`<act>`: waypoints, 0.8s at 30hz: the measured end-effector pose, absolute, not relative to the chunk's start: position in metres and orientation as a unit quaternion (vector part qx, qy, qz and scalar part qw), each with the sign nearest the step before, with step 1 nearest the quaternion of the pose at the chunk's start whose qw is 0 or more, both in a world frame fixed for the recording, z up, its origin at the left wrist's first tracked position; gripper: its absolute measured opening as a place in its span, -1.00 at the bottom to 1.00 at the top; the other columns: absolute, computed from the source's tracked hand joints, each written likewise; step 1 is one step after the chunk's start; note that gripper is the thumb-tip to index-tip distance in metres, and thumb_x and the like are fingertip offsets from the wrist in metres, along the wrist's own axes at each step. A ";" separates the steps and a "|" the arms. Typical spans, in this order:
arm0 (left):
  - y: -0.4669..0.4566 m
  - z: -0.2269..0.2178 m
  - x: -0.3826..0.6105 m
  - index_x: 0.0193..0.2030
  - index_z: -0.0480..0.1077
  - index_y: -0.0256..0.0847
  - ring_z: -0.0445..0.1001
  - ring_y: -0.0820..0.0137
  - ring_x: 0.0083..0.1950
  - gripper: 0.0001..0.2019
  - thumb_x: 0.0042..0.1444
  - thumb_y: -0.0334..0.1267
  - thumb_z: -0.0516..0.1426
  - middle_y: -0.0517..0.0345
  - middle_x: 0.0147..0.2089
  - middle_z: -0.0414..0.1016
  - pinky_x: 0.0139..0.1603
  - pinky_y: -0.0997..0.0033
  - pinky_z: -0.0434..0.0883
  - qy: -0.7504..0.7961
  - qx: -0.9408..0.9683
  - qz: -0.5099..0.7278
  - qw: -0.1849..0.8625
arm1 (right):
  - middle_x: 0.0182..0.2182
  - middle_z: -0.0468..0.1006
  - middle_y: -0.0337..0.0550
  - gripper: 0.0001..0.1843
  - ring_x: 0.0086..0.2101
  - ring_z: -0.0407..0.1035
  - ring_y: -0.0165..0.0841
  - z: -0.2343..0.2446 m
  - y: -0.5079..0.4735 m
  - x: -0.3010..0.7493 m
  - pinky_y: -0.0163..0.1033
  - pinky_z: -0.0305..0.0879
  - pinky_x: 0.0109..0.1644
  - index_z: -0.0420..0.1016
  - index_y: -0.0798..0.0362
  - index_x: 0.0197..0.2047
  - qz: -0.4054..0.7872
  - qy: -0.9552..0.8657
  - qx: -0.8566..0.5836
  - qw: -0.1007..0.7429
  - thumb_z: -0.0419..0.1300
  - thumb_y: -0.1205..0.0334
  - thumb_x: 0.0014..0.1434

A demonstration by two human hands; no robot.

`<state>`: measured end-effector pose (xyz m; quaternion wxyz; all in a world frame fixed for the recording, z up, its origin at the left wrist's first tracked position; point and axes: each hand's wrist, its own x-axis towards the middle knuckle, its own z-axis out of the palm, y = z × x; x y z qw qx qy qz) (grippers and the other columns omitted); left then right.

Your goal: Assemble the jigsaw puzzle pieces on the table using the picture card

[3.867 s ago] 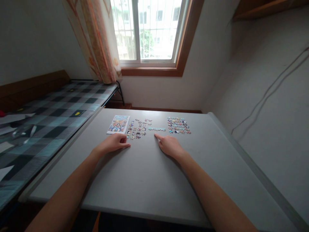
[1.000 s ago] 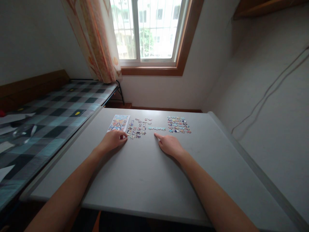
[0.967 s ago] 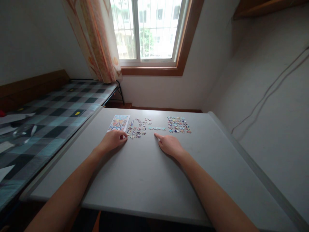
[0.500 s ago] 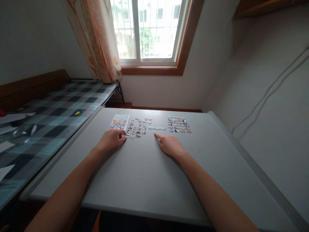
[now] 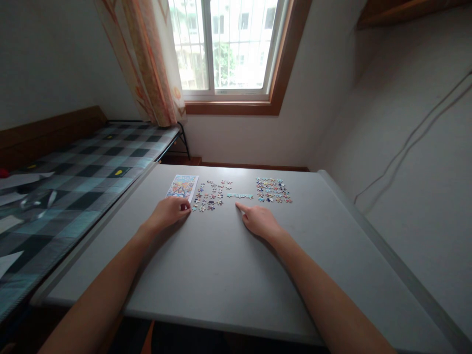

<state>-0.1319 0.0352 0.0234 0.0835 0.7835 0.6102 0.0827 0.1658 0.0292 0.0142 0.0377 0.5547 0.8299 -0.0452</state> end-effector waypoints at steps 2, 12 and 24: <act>0.036 0.023 -0.132 -0.36 0.52 -0.12 0.40 0.41 -0.41 -0.73 0.03 -0.07 0.05 0.14 -0.40 0.52 -0.42 0.47 0.17 0.610 0.782 0.088 0.088 | -0.20 0.57 -0.04 -0.44 -0.24 0.45 -0.23 0.015 0.029 0.166 -0.25 0.23 -0.22 0.06 -0.16 0.30 -0.049 0.829 0.556 0.040 -0.15 0.25 0.23; 0.035 0.023 -0.132 -0.34 0.53 -0.11 0.40 0.40 -0.40 -0.72 0.03 -0.07 0.04 0.14 -0.40 0.52 -0.40 0.46 0.19 0.609 0.782 0.091 0.097 | -0.19 0.57 -0.03 -0.43 -0.22 0.45 -0.23 0.016 0.029 0.166 -0.26 0.23 -0.22 0.05 -0.16 0.30 -0.053 0.829 0.555 0.046 -0.15 0.25 0.23; 0.035 0.022 -0.134 -0.34 0.53 -0.11 0.40 0.40 -0.41 -0.71 0.03 -0.03 0.05 0.16 -0.42 0.52 -0.40 0.47 0.21 0.594 0.792 0.092 0.102 | -0.17 0.56 -0.03 -0.44 -0.20 0.44 -0.23 0.018 0.028 0.164 -0.25 0.23 -0.19 0.04 -0.16 0.31 -0.060 0.824 0.561 0.052 -0.15 0.25 0.24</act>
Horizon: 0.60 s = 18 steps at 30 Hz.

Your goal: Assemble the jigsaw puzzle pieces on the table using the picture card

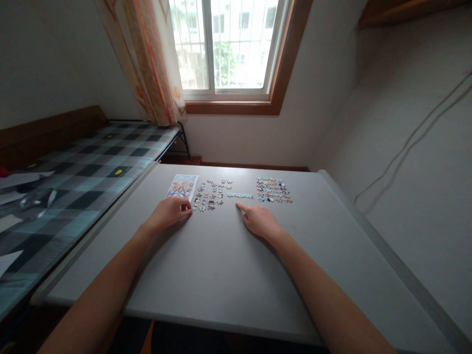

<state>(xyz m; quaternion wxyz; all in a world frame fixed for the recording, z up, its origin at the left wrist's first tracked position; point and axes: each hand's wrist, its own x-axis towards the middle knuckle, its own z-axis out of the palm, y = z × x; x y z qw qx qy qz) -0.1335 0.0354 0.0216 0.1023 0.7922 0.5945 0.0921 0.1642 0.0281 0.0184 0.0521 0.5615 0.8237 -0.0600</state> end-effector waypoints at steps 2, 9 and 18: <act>0.035 0.021 -0.133 -0.32 0.53 -0.10 0.39 0.41 -0.42 -0.70 0.04 -0.03 0.05 0.15 -0.42 0.52 -0.40 0.47 0.21 0.589 0.796 0.094 0.101 | -0.18 0.56 -0.03 -0.43 -0.21 0.44 -0.23 0.018 0.029 0.164 -0.25 0.24 -0.20 0.04 -0.16 0.31 -0.058 0.825 0.560 0.050 -0.15 0.25 0.23; 0.037 0.017 -0.132 -0.28 0.55 -0.09 0.40 0.41 -0.40 -0.70 0.08 -0.08 0.02 0.12 -0.37 0.53 -0.39 0.49 0.21 0.579 0.808 0.091 0.067 | -0.16 0.55 0.00 -0.46 -0.20 0.43 -0.22 0.020 0.028 0.165 -0.23 0.24 -0.17 0.04 -0.14 0.31 -0.068 0.824 0.561 0.052 -0.18 0.22 0.26; 0.036 0.016 -0.131 -0.25 0.56 -0.02 0.40 0.42 -0.39 -0.72 0.08 -0.08 0.04 0.14 -0.35 0.54 -0.37 0.50 0.21 0.585 0.803 0.088 0.079 | -0.16 0.55 -0.02 -0.46 -0.20 0.44 -0.23 0.018 0.029 0.165 -0.24 0.23 -0.17 0.04 -0.15 0.31 -0.067 0.823 0.561 0.049 -0.17 0.21 0.26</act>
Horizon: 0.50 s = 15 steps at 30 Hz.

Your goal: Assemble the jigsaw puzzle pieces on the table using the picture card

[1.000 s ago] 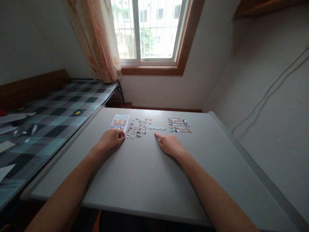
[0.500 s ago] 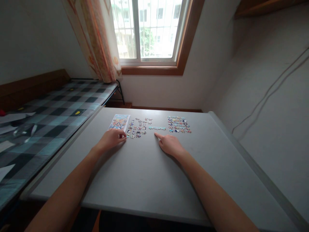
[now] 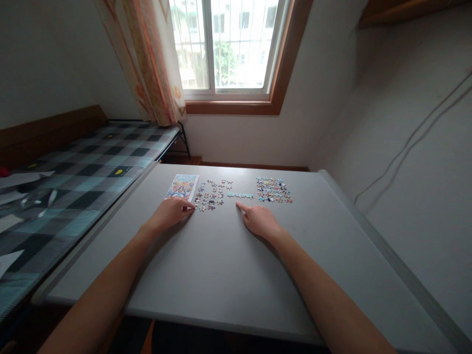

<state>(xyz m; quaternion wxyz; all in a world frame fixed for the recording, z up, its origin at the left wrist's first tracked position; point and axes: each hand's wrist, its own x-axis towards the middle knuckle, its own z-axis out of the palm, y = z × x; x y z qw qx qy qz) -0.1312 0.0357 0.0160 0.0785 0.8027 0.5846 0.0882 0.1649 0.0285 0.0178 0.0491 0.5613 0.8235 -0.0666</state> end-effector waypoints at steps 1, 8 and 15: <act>0.036 0.016 -0.131 -0.25 0.56 -0.02 0.40 0.42 -0.39 -0.72 0.08 -0.08 0.04 0.14 -0.35 0.54 -0.37 0.50 0.21 0.586 0.802 0.087 0.079 | -0.16 0.55 -0.02 -0.46 -0.20 0.44 -0.23 0.018 0.029 0.165 -0.24 0.23 -0.17 0.04 -0.15 0.31 -0.066 0.824 0.561 0.049 -0.17 0.21 0.26; 0.036 0.015 -0.131 -0.22 0.56 -0.01 0.41 0.41 -0.37 -0.71 0.09 -0.09 0.03 0.15 -0.34 0.55 -0.36 0.50 0.22 0.585 0.804 0.081 0.073 | -0.19 0.56 -0.04 -0.44 -0.22 0.44 -0.23 0.016 0.029 0.165 -0.25 0.23 -0.21 0.04 -0.17 0.31 -0.058 0.826 0.559 0.047 -0.15 0.24 0.24; 0.037 0.016 -0.130 -0.23 0.56 -0.03 0.42 0.41 -0.37 -0.71 0.07 -0.09 0.04 0.15 -0.35 0.55 -0.36 0.50 0.23 0.590 0.799 0.081 0.086 | -0.18 0.56 -0.03 -0.46 -0.22 0.44 -0.23 0.018 0.028 0.164 -0.24 0.23 -0.18 0.04 -0.16 0.31 -0.064 0.825 0.560 0.049 -0.17 0.22 0.26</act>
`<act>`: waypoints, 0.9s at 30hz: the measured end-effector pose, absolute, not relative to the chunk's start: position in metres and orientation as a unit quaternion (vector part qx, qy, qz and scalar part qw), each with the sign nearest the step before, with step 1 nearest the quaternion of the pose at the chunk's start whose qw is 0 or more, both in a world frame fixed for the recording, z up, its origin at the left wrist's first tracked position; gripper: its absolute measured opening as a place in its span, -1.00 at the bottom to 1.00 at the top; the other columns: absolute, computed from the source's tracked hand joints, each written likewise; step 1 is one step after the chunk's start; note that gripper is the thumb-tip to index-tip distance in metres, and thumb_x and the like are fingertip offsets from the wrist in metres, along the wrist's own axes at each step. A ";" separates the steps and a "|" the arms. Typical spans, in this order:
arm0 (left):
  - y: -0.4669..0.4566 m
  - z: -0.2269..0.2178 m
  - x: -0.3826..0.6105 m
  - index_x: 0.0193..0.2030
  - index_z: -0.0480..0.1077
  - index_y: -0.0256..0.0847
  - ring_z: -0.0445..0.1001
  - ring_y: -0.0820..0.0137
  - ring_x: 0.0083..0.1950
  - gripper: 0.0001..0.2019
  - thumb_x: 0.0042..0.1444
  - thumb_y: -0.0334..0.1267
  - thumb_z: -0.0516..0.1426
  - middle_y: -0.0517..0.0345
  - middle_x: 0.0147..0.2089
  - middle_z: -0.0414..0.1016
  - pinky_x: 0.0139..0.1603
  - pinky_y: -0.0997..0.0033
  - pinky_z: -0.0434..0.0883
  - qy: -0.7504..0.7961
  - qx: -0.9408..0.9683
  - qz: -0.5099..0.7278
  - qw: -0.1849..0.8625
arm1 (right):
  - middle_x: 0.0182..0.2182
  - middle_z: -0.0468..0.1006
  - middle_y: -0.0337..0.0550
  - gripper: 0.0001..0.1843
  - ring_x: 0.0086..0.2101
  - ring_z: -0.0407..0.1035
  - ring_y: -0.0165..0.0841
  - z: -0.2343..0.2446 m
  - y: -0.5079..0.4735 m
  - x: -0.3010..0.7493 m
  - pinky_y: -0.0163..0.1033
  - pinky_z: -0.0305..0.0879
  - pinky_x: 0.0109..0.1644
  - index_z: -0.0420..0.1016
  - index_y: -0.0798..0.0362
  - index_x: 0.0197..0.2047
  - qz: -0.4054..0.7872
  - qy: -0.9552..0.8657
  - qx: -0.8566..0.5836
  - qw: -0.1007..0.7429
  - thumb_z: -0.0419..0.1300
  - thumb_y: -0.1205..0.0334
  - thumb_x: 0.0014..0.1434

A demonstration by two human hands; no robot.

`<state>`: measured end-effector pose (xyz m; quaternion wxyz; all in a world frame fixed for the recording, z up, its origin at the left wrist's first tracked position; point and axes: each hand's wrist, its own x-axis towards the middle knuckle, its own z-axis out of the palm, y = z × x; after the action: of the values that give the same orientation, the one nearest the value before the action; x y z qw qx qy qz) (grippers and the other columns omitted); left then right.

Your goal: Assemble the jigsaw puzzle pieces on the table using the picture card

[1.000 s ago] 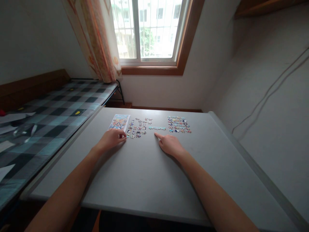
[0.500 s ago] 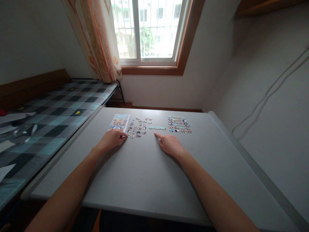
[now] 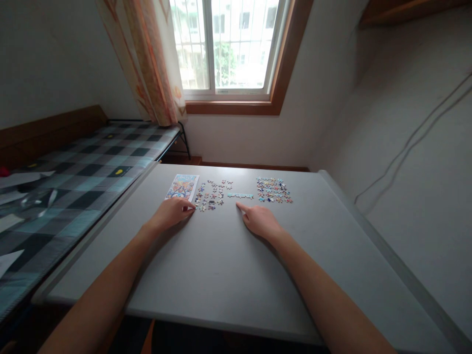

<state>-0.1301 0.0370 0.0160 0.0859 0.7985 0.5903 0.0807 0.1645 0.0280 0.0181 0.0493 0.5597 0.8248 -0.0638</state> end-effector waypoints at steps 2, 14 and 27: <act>0.037 0.016 -0.130 -0.22 0.56 -0.03 0.42 0.41 -0.37 -0.71 0.07 -0.09 0.04 0.15 -0.35 0.55 -0.37 0.50 0.22 0.592 0.797 0.081 0.085 | -0.17 0.55 -0.03 -0.46 -0.21 0.44 -0.23 0.019 0.028 0.164 -0.24 0.23 -0.17 0.04 -0.15 0.31 -0.065 0.824 0.561 0.050 -0.18 0.22 0.26; 0.036 0.015 -0.131 -0.20 0.53 -0.03 0.40 0.44 -0.41 -0.73 0.09 -0.07 0.04 0.19 -0.38 0.52 -0.39 0.51 0.19 0.589 0.799 0.092 0.085 | -0.16 0.55 -0.03 -0.45 -0.20 0.43 -0.23 0.017 0.028 0.165 -0.25 0.22 -0.19 0.04 -0.15 0.31 -0.062 0.827 0.556 0.047 -0.16 0.24 0.25; 0.033 0.019 -0.128 -0.27 0.43 -0.10 0.37 0.45 -0.44 -0.79 0.07 -0.09 0.05 0.23 -0.41 0.49 -0.43 0.51 0.16 0.595 0.793 0.092 0.096 | -0.16 0.55 -0.01 -0.45 -0.20 0.43 -0.23 0.020 0.028 0.165 -0.24 0.22 -0.16 0.03 -0.12 0.31 -0.071 0.822 0.562 0.053 -0.18 0.22 0.26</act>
<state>-0.1285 0.0331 0.0193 0.0961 0.7929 0.5947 0.0918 0.1646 0.0277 0.0198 0.0529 0.5624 0.8221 -0.0706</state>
